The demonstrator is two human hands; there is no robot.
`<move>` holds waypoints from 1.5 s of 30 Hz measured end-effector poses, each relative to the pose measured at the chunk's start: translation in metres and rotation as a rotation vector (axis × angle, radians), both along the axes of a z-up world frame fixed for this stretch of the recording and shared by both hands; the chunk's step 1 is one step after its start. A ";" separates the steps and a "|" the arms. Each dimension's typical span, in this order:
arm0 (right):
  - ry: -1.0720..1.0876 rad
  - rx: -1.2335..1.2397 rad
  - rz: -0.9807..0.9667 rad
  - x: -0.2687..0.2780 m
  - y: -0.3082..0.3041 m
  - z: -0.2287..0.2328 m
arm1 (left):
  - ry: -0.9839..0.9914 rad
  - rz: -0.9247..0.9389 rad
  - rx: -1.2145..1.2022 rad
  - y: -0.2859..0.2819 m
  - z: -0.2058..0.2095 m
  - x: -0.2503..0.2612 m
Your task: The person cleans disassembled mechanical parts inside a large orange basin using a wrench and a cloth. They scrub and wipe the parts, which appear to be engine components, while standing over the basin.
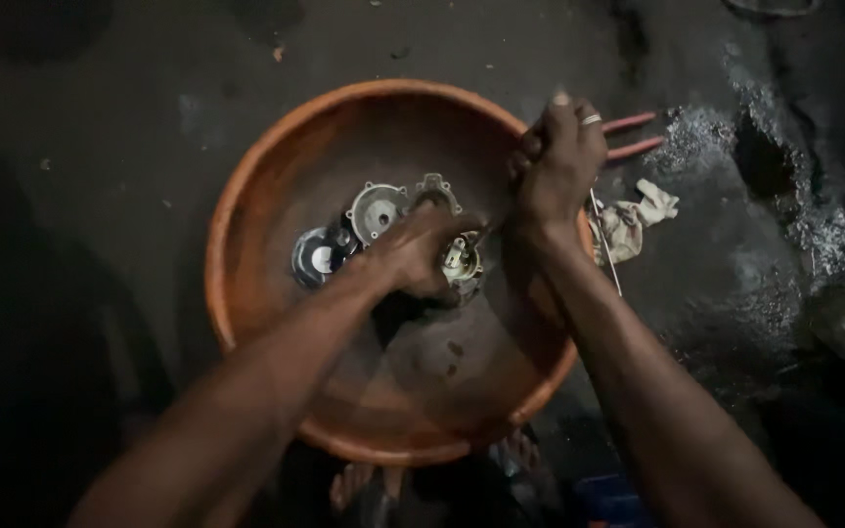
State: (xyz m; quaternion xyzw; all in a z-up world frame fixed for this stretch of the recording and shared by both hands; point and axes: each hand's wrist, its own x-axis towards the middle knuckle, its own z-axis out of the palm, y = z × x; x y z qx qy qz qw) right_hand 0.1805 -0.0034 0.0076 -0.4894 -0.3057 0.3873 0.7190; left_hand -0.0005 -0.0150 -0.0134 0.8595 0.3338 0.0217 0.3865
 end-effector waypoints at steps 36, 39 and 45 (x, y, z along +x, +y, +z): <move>-2.132 -0.995 0.897 0.167 0.031 0.014 | 0.245 0.119 -0.001 -0.008 -0.005 -0.010; -2.262 -0.900 0.894 0.163 0.039 0.013 | 0.303 0.145 -0.018 -0.008 0.004 -0.008; -2.193 -0.946 0.809 0.164 0.041 0.002 | 0.246 0.162 -0.027 -0.007 0.000 -0.005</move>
